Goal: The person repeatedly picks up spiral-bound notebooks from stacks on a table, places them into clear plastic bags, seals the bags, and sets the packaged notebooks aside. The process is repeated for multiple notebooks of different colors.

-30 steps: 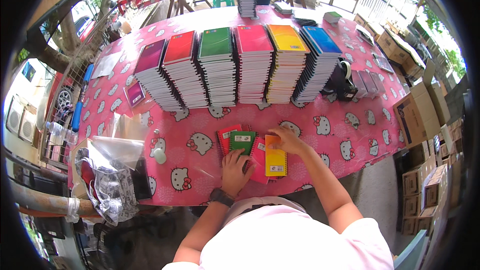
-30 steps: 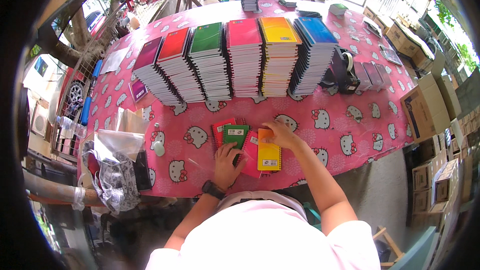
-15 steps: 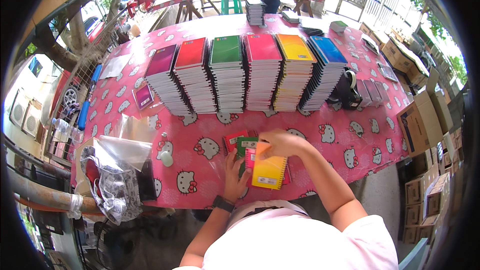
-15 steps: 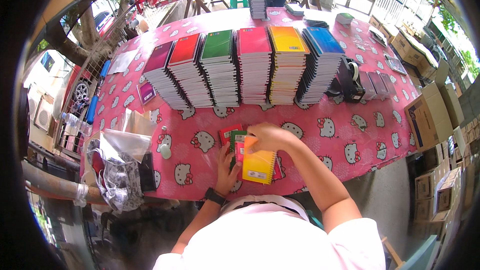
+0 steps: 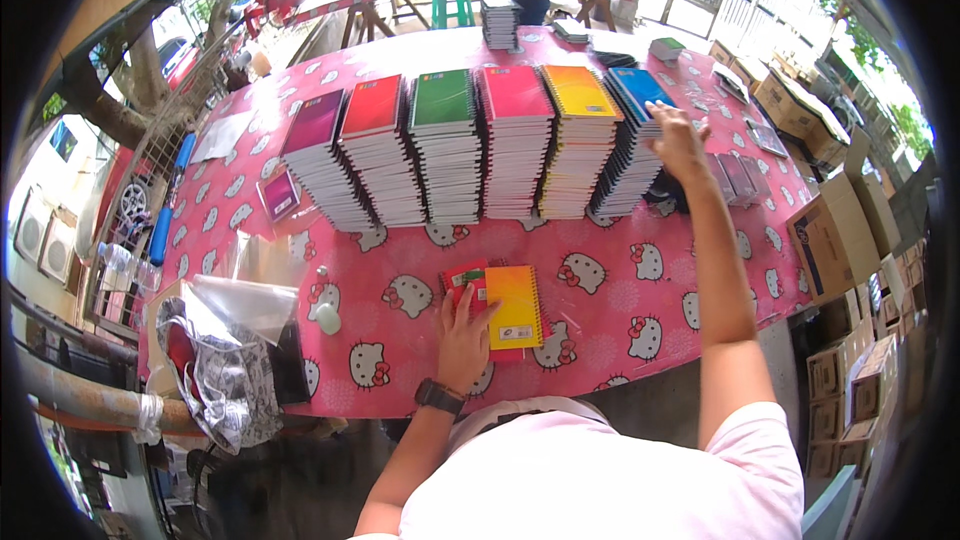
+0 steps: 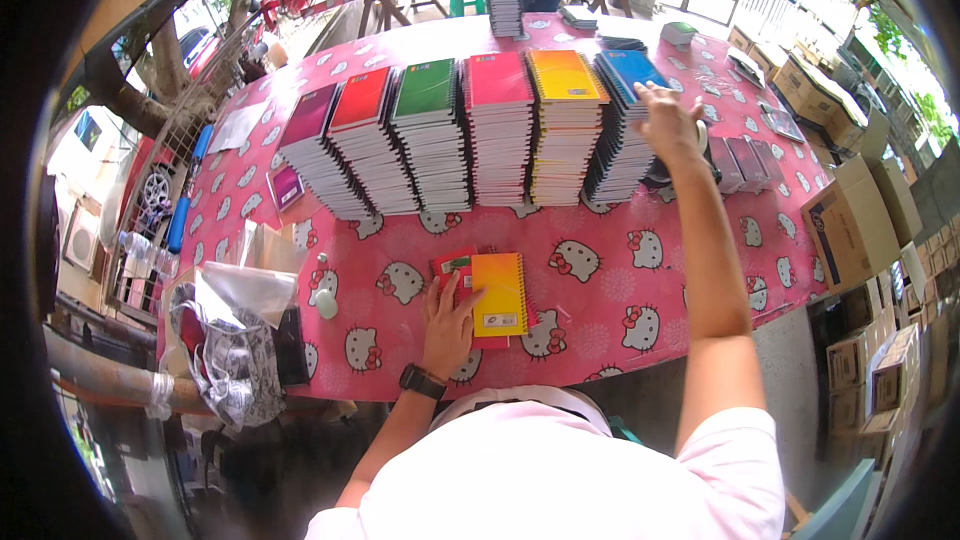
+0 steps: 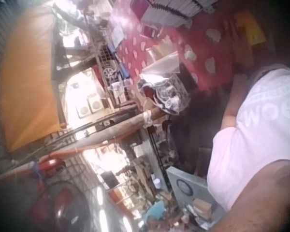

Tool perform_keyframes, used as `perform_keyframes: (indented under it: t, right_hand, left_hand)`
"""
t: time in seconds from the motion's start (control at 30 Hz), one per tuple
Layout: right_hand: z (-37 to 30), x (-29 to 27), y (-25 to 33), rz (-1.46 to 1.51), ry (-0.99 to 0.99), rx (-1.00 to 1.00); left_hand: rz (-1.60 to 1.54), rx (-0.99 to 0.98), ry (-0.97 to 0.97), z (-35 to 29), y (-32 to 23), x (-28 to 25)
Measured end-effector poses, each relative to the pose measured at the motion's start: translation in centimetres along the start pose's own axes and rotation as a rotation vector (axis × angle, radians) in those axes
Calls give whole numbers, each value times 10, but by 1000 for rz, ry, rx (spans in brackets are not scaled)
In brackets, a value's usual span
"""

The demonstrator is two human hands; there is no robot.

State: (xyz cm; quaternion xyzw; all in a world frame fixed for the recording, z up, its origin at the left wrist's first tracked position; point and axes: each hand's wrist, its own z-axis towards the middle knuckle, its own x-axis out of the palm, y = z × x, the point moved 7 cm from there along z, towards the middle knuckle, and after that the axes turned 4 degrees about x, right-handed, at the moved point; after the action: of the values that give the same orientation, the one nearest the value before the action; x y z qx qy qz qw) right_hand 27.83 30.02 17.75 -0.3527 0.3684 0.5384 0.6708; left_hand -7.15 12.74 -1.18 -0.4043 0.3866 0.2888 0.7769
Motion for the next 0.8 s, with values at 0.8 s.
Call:
perform_keyframes:
  t: [0.8]
  right_hand:
    - [-252, 121, 207, 897, 767, 246]
  left_hand:
    - [-1373, -924, 36, -7, 78, 26]
